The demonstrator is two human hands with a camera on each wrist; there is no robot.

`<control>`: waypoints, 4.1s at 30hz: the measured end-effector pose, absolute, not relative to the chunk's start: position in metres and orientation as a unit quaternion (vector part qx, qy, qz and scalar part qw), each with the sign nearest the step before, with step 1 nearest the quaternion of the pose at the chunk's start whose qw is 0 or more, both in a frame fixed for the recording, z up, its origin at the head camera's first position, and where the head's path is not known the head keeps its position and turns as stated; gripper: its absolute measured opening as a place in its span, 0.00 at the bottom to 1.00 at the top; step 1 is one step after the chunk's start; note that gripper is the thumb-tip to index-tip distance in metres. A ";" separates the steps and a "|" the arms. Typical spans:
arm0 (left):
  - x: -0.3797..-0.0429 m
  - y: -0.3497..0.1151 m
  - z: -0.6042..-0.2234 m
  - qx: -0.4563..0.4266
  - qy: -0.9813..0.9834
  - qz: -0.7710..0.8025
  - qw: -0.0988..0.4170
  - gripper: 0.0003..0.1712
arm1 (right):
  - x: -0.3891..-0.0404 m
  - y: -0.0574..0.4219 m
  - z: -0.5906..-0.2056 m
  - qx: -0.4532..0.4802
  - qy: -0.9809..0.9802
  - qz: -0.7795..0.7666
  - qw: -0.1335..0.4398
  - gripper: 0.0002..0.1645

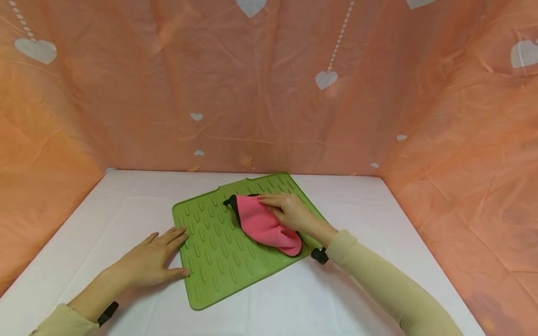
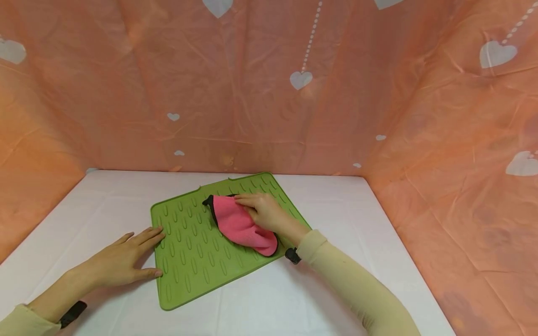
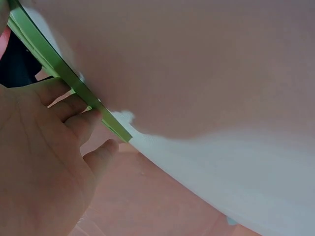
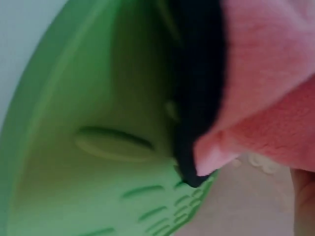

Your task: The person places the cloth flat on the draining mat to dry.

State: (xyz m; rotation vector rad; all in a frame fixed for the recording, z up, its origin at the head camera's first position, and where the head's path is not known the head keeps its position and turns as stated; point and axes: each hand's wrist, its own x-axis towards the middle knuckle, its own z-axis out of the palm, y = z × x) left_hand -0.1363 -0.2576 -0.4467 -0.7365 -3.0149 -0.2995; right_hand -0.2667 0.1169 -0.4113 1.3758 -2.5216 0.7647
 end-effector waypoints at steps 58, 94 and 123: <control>-0.205 -0.168 -0.429 -0.085 -0.938 -0.331 -0.064 0.22 | -0.270 0.105 -0.448 0.281 -0.887 0.343 -0.131 0.36; -0.211 -0.184 -0.425 -0.072 -0.893 -0.438 0.075 0.15 | -0.295 0.126 -0.433 0.263 -0.841 0.473 0.008 0.38; -0.213 -0.214 -0.428 -0.056 -0.904 -0.407 0.114 0.20 | -0.336 0.145 -0.440 0.217 -0.900 0.377 0.024 0.29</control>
